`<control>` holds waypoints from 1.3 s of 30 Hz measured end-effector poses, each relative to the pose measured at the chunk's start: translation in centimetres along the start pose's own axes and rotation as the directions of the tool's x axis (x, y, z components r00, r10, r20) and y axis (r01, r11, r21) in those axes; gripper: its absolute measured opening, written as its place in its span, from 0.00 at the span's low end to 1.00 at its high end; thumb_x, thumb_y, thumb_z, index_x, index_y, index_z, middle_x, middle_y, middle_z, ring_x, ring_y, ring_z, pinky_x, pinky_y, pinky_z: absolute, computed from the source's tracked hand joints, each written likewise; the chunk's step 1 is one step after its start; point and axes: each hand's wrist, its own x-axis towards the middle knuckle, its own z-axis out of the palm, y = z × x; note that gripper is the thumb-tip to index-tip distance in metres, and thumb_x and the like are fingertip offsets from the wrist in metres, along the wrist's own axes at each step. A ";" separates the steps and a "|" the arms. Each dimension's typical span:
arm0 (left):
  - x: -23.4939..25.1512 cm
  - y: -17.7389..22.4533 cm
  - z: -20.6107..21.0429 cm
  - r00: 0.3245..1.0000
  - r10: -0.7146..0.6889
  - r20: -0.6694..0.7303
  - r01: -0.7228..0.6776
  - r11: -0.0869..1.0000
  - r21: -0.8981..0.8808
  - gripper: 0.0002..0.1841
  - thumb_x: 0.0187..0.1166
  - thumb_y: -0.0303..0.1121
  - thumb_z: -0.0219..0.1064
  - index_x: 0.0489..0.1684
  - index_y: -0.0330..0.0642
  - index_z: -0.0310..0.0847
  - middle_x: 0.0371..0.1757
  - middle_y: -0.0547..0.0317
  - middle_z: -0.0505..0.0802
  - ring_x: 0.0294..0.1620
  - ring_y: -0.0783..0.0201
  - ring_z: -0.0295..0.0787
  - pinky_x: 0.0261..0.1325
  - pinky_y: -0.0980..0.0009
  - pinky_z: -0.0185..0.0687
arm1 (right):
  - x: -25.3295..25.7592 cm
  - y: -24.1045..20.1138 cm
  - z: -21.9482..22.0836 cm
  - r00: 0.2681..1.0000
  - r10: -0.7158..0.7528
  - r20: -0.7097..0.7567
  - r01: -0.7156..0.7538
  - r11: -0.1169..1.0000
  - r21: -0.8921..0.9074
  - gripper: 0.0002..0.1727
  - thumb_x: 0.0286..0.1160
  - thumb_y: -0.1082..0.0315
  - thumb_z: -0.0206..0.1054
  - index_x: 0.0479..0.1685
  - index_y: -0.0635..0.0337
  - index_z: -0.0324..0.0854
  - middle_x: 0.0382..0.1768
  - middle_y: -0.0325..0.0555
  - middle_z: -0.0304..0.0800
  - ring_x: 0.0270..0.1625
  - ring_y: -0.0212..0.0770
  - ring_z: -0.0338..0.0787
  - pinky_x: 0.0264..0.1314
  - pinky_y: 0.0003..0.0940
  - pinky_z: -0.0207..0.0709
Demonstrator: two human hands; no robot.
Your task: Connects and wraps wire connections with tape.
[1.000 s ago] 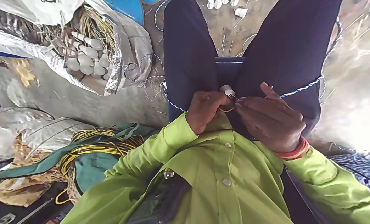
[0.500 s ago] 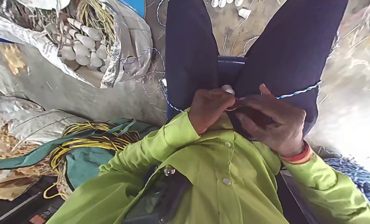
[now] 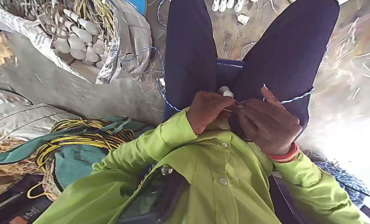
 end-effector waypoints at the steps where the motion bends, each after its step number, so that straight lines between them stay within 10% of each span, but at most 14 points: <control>1: 0.0 0.1 -0.1 0.999 0.016 0.029 -0.015 1.000 -0.017 0.13 0.88 0.31 0.59 0.41 0.35 0.89 0.32 0.58 0.93 0.27 0.71 0.89 0.32 0.75 0.87 | 0.0 0.0 -0.1 0.999 0.040 0.002 -0.040 0.999 0.029 0.04 0.73 0.74 0.73 0.38 0.67 0.92 0.40 0.52 0.96 0.49 0.43 0.96 0.78 0.54 0.78; 6: -0.1 -0.5 -1.0 0.915 0.390 0.101 -0.403 0.881 0.247 0.17 0.90 0.30 0.54 0.69 0.31 0.80 0.53 0.50 0.93 0.39 0.66 0.93 0.38 0.69 0.93 | -0.1 0.0 -0.2 0.989 0.148 0.033 -0.151 0.976 0.157 0.04 0.72 0.74 0.74 0.36 0.67 0.91 0.40 0.51 0.97 0.49 0.41 0.96 0.78 0.54 0.79; 11: -0.3 -1.2 -1.6 0.649 0.710 0.274 -0.705 0.426 0.567 0.09 0.73 0.21 0.70 0.47 0.28 0.90 0.55 0.41 0.89 0.52 0.64 0.90 0.53 0.75 0.90 | 0.0 -0.1 -0.3 0.979 0.199 0.053 -0.205 0.961 0.186 0.05 0.73 0.74 0.74 0.36 0.68 0.91 0.38 0.51 0.97 0.47 0.40 0.97 0.78 0.53 0.79; 15: -0.4 -1.5 -1.7 0.605 0.721 0.337 -0.710 0.297 0.639 0.08 0.74 0.22 0.70 0.45 0.31 0.94 0.57 0.39 0.90 0.54 0.61 0.92 0.57 0.74 0.89 | 0.1 0.2 -0.4 0.976 0.204 0.081 -0.217 0.955 0.201 0.05 0.74 0.73 0.74 0.37 0.67 0.91 0.38 0.50 0.97 0.48 0.40 0.97 0.78 0.55 0.78; 31: 0.9 1.1 -2.9 0.848 0.344 0.403 -0.526 0.646 0.553 0.04 0.77 0.25 0.70 0.39 0.36 0.91 0.48 0.53 0.91 0.42 0.71 0.89 0.40 0.78 0.87 | 0.2 1.6 -0.7 0.996 -0.051 0.078 0.046 0.997 0.066 0.06 0.78 0.75 0.68 0.41 0.67 0.91 0.41 0.56 0.95 0.52 0.49 0.96 0.80 0.60 0.73; 39: 1.8 1.8 -3.0 0.923 0.102 0.370 -0.281 0.836 0.471 0.07 0.83 0.26 0.63 0.44 0.33 0.87 0.38 0.58 0.88 0.29 0.74 0.81 0.31 0.79 0.78 | 1.5 0.6 -1.4 0.923 0.268 0.275 -0.325 0.927 0.187 0.07 0.73 0.69 0.73 0.43 0.60 0.95 0.45 0.45 0.97 0.53 0.38 0.95 0.83 0.63 0.68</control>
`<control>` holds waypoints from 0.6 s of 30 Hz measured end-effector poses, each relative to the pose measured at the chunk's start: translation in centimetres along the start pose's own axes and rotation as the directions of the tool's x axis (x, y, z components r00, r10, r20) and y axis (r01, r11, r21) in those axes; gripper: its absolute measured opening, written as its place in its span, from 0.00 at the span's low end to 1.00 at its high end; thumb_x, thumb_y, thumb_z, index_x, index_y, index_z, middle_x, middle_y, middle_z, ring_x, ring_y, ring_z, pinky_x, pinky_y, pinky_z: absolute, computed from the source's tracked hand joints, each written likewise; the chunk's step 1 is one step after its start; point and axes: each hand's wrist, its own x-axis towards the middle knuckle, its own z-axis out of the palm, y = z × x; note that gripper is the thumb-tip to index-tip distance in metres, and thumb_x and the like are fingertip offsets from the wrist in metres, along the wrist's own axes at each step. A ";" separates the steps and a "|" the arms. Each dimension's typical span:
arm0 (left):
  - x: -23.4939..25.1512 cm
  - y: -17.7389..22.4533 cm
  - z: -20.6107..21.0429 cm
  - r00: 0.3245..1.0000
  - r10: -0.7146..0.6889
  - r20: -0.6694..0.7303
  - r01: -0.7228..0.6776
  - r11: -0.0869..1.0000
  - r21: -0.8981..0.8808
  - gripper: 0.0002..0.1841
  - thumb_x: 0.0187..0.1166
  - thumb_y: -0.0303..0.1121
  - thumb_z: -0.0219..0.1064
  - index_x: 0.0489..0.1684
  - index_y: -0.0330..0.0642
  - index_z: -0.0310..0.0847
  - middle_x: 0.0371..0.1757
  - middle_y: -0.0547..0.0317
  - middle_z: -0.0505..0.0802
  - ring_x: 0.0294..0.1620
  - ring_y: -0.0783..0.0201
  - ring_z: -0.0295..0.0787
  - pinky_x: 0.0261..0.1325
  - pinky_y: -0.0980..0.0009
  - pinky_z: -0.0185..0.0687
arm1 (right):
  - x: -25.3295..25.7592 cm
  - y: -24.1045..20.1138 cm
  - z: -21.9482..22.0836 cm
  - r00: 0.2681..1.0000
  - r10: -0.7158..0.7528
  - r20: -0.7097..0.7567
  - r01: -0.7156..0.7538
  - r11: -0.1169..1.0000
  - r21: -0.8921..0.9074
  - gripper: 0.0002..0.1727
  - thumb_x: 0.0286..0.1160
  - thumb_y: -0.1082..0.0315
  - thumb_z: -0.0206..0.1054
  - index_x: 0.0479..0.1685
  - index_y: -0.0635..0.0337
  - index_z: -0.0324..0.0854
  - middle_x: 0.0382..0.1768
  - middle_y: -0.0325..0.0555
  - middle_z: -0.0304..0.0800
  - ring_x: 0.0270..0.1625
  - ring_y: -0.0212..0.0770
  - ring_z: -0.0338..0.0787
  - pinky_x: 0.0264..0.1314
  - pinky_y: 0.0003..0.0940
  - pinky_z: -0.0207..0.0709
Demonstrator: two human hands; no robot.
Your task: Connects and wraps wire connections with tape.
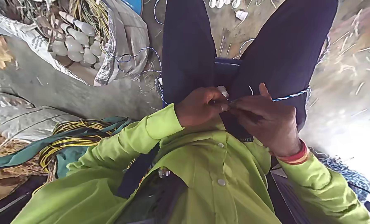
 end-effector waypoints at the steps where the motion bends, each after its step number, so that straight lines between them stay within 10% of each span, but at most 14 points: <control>1: 0.2 0.0 0.0 0.996 -0.084 0.030 0.087 0.986 -0.142 0.07 0.84 0.25 0.62 0.43 0.32 0.86 0.30 0.62 0.86 0.23 0.76 0.78 0.26 0.80 0.76 | 0.1 -0.1 -0.1 1.000 0.020 0.009 -0.020 1.000 -0.002 0.08 0.73 0.69 0.73 0.44 0.58 0.95 0.46 0.42 0.97 0.54 0.36 0.95 0.83 0.63 0.68; 5: 0.4 0.0 -0.1 0.926 -0.294 0.238 0.378 0.738 -0.559 0.10 0.85 0.22 0.56 0.38 0.36 0.85 0.22 0.64 0.85 0.18 0.77 0.78 0.22 0.83 0.76 | 0.5 0.1 -0.4 0.999 -0.024 0.031 0.024 1.000 0.004 0.06 0.72 0.70 0.74 0.41 0.57 0.96 0.45 0.41 0.98 0.53 0.35 0.95 0.83 0.65 0.66; 9: 0.4 -1.1 0.0 0.933 -0.259 0.249 0.359 0.687 -0.632 0.12 0.84 0.22 0.55 0.40 0.35 0.87 0.26 0.62 0.88 0.20 0.75 0.82 0.24 0.81 0.80 | 0.8 0.5 -0.4 0.998 -0.054 0.042 0.055 0.998 -0.015 0.07 0.73 0.71 0.73 0.42 0.59 0.96 0.44 0.43 0.98 0.52 0.38 0.96 0.84 0.71 0.62; 18: -0.3 -1.2 0.6 0.988 0.150 -0.044 -0.144 0.982 0.122 0.06 0.72 0.25 0.70 0.41 0.33 0.88 0.45 0.52 0.91 0.46 0.66 0.90 0.49 0.69 0.88 | 0.7 -0.1 -0.6 0.997 0.045 0.070 -0.041 0.998 -0.049 0.09 0.69 0.70 0.72 0.43 0.57 0.96 0.44 0.42 0.98 0.50 0.34 0.96 0.81 0.57 0.72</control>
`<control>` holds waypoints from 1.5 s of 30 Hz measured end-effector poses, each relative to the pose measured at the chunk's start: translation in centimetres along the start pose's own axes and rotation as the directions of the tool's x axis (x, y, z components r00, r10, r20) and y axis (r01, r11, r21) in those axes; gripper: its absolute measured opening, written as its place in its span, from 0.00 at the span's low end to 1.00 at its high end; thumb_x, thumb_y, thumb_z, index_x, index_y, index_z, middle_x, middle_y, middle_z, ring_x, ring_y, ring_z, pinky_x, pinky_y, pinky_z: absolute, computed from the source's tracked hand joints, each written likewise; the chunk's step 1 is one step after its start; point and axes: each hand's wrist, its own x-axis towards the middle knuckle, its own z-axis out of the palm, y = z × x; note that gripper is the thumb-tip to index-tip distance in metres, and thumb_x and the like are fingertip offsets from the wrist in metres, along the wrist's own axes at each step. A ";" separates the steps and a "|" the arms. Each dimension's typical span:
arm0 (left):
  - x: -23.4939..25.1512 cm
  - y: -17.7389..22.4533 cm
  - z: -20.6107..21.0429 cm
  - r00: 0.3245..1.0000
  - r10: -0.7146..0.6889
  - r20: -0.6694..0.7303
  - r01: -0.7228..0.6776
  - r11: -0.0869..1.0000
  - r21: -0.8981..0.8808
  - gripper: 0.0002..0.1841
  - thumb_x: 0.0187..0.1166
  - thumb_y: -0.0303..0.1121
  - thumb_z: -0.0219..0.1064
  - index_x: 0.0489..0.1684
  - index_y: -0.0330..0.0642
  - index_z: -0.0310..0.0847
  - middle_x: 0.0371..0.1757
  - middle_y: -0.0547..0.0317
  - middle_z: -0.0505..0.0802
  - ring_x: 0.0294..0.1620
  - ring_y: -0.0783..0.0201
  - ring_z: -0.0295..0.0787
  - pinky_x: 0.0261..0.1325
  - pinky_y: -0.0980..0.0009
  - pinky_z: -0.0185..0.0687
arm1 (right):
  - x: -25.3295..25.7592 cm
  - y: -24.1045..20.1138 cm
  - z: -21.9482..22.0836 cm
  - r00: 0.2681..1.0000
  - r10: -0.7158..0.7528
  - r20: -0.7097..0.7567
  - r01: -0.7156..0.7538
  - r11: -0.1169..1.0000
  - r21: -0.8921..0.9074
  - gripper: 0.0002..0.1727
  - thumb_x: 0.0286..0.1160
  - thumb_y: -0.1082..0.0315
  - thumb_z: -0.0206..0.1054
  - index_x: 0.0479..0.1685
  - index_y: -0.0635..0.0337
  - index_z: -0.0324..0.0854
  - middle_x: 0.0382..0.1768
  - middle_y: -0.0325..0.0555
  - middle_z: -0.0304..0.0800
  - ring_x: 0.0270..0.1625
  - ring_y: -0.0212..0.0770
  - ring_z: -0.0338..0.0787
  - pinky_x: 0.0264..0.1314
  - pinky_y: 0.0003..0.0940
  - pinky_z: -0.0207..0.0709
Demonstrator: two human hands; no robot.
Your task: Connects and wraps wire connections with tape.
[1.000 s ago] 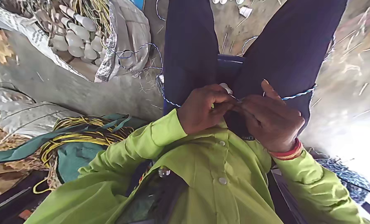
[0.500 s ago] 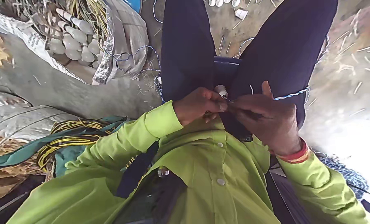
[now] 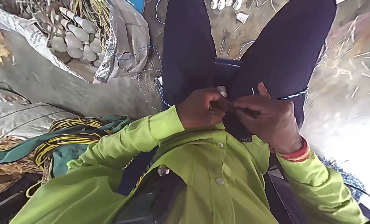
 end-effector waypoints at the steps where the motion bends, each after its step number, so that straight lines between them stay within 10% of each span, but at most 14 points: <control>1: -0.2 0.2 0.2 0.999 0.025 -0.026 -0.023 0.997 0.070 0.05 0.70 0.25 0.71 0.40 0.35 0.88 0.44 0.53 0.91 0.45 0.66 0.89 0.48 0.69 0.88 | 0.0 -0.1 0.0 1.000 0.009 -0.002 -0.009 1.000 -0.002 0.09 0.68 0.71 0.71 0.42 0.57 0.96 0.44 0.42 0.98 0.50 0.34 0.96 0.81 0.57 0.72; 21: -1.3 -0.6 2.4 0.911 0.304 -0.277 -0.283 0.952 0.115 0.08 0.78 0.26 0.69 0.41 0.31 0.94 0.46 0.49 0.92 0.49 0.67 0.89 0.53 0.74 0.87 | -0.7 -0.8 -0.1 0.998 -0.011 -0.069 0.013 0.999 0.029 0.09 0.68 0.72 0.70 0.41 0.60 0.95 0.41 0.42 0.98 0.48 0.33 0.96 0.81 0.60 0.72; 26: -0.8 -0.1 2.6 0.943 -0.120 -0.309 0.001 0.934 -0.358 0.06 0.73 0.22 0.68 0.32 0.34 0.92 0.42 0.57 0.94 0.46 0.70 0.90 0.51 0.72 0.87 | -1.2 -1.1 1.3 0.972 -0.185 -0.142 0.167 0.977 -0.131 0.08 0.74 0.75 0.69 0.41 0.63 0.95 0.41 0.49 0.97 0.51 0.45 0.96 0.83 0.66 0.66; 30: 0.1 1.3 2.1 0.796 -0.600 -0.077 0.435 0.656 -0.616 0.08 0.75 0.24 0.66 0.27 0.39 0.90 0.29 0.61 0.93 0.32 0.71 0.87 0.39 0.73 0.83 | -1.8 -0.5 1.8 0.931 -0.355 -0.090 0.326 0.915 -0.236 0.08 0.78 0.76 0.67 0.44 0.66 0.92 0.42 0.55 0.95 0.55 0.51 0.94 0.85 0.72 0.58; 33: 0.5 0.8 2.0 0.737 -0.672 0.074 0.570 0.560 -0.601 0.11 0.81 0.27 0.60 0.27 0.40 0.84 0.23 0.63 0.88 0.23 0.72 0.82 0.28 0.76 0.78 | -2.1 -0.2 2.0 0.920 -0.391 -0.039 0.373 0.899 -0.228 0.08 0.79 0.76 0.66 0.46 0.66 0.92 0.43 0.54 0.95 0.55 0.52 0.94 0.85 0.72 0.58; 38: 1.5 0.6 1.4 0.798 -0.589 0.126 0.597 0.744 -0.301 0.18 0.88 0.34 0.59 0.25 0.39 0.85 0.25 0.64 0.88 0.28 0.73 0.83 0.36 0.73 0.79 | -2.6 -0.3 2.2 0.970 -0.223 -0.094 0.211 0.970 -0.120 0.09 0.78 0.72 0.68 0.42 0.61 0.95 0.39 0.49 0.97 0.51 0.45 0.97 0.83 0.64 0.67; 42: 0.5 -0.3 1.5 0.900 -0.423 -0.102 0.389 0.887 -0.249 0.19 0.93 0.40 0.54 0.49 0.37 0.89 0.40 0.57 0.94 0.40 0.68 0.90 0.47 0.65 0.87 | -2.9 -0.3 2.5 0.990 -0.044 -0.134 0.046 0.999 0.010 0.08 0.73 0.72 0.70 0.40 0.61 0.95 0.41 0.47 0.98 0.49 0.40 0.97 0.82 0.61 0.72; 45: -1.4 -0.6 1.8 0.962 -0.137 -0.238 0.122 0.990 -0.074 0.19 0.92 0.33 0.54 0.77 0.37 0.71 0.54 0.51 0.92 0.44 0.64 0.93 0.44 0.66 0.92 | -3.4 -0.6 2.6 0.990 0.052 -0.132 -0.044 0.997 0.061 0.08 0.72 0.71 0.70 0.41 0.60 0.95 0.43 0.44 0.98 0.50 0.36 0.97 0.82 0.60 0.73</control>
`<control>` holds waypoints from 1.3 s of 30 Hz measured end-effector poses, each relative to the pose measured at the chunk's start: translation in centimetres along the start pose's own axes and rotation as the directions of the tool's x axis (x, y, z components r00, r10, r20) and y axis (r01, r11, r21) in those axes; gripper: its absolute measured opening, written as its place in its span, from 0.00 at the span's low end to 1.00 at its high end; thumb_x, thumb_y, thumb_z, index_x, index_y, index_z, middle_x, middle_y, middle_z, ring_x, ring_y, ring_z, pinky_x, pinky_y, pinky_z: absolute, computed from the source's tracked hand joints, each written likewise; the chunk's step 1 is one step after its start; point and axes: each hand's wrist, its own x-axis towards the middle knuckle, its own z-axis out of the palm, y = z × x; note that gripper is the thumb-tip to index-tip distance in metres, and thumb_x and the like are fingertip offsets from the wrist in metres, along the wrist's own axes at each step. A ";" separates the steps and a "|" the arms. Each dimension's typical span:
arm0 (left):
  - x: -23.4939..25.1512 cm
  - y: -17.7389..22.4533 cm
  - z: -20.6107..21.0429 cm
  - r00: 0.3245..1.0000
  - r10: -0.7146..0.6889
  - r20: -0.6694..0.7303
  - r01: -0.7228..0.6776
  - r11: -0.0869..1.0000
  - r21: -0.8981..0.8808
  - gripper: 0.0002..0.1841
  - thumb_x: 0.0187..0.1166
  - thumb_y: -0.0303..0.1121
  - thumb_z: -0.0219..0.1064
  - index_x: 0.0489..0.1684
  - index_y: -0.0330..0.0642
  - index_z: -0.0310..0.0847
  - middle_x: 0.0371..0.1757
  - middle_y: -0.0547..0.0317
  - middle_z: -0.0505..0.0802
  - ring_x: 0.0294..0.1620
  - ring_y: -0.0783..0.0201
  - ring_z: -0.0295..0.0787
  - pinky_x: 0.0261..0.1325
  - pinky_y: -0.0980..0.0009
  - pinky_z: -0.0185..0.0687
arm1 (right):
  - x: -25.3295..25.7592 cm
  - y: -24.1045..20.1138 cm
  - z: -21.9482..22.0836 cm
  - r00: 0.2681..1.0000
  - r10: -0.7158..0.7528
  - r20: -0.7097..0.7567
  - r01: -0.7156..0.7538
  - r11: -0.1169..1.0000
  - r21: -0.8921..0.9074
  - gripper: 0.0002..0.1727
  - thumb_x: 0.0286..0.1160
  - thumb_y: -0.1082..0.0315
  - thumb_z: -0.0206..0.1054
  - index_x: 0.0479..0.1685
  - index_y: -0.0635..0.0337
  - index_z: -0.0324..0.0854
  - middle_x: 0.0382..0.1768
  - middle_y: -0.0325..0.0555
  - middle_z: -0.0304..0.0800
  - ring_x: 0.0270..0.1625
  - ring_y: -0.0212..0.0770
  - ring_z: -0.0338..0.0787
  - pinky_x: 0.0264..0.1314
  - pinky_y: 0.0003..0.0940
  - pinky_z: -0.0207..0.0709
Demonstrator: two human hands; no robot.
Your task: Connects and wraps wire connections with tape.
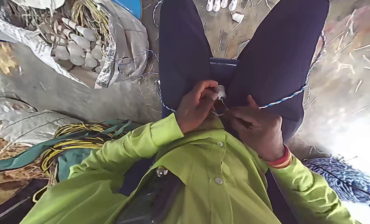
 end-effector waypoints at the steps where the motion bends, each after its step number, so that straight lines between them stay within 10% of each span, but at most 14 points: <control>1: -0.5 0.0 0.2 0.994 0.107 -0.030 -0.105 0.992 0.064 0.19 0.88 0.29 0.57 0.75 0.34 0.72 0.54 0.50 0.91 0.43 0.65 0.92 0.42 0.69 0.91 | 0.0 0.0 0.0 1.000 0.015 -0.004 -0.015 1.000 0.004 0.08 0.72 0.71 0.71 0.42 0.60 0.95 0.43 0.43 0.98 0.50 0.36 0.97 0.82 0.59 0.73; 6: -1.7 -0.3 0.7 0.906 0.421 -0.036 -0.386 0.861 0.332 0.07 0.77 0.26 0.71 0.44 0.34 0.94 0.48 0.48 0.94 0.51 0.64 0.92 0.57 0.72 0.88 | 0.2 -0.2 0.2 1.000 0.017 -0.010 -0.017 1.000 -0.018 0.08 0.72 0.71 0.71 0.43 0.58 0.96 0.42 0.42 0.99 0.50 0.36 0.97 0.82 0.58 0.74; 23: 0.5 1.0 -1.1 0.907 0.368 0.204 -0.418 0.842 0.342 0.06 0.71 0.28 0.72 0.37 0.38 0.94 0.43 0.52 0.94 0.43 0.66 0.91 0.47 0.72 0.89 | 2.0 0.6 -1.3 0.955 -0.288 0.067 0.293 0.953 -0.079 0.09 0.75 0.75 0.65 0.39 0.63 0.94 0.41 0.52 0.97 0.51 0.47 0.96 0.82 0.62 0.69; 28: 1.6 0.1 -1.9 0.933 0.177 0.312 -0.101 0.965 -0.243 0.05 0.75 0.22 0.69 0.35 0.33 0.91 0.39 0.58 0.92 0.34 0.73 0.87 0.36 0.77 0.86 | 3.4 2.3 -2.1 0.950 -0.302 0.086 0.283 0.942 0.179 0.07 0.74 0.73 0.70 0.40 0.62 0.94 0.39 0.43 0.97 0.49 0.37 0.97 0.84 0.63 0.71; 33: 2.0 -1.1 -1.5 0.802 -0.123 0.585 0.493 0.690 -0.531 0.11 0.80 0.27 0.58 0.39 0.39 0.88 0.30 0.64 0.91 0.29 0.76 0.86 0.34 0.80 0.84 | 3.2 2.7 -1.2 0.952 -0.290 0.103 0.270 0.947 0.173 0.07 0.75 0.72 0.70 0.40 0.60 0.94 0.39 0.42 0.97 0.49 0.35 0.96 0.86 0.61 0.68; 39: 1.4 -0.8 -1.8 0.901 -0.064 0.429 0.257 0.875 -0.409 0.10 0.78 0.21 0.60 0.49 0.33 0.88 0.43 0.61 0.94 0.41 0.75 0.89 0.46 0.77 0.86 | 3.1 2.0 -1.7 0.979 -0.148 0.141 0.140 0.988 0.069 0.06 0.73 0.72 0.71 0.41 0.61 0.95 0.40 0.41 0.98 0.48 0.34 0.96 0.85 0.57 0.71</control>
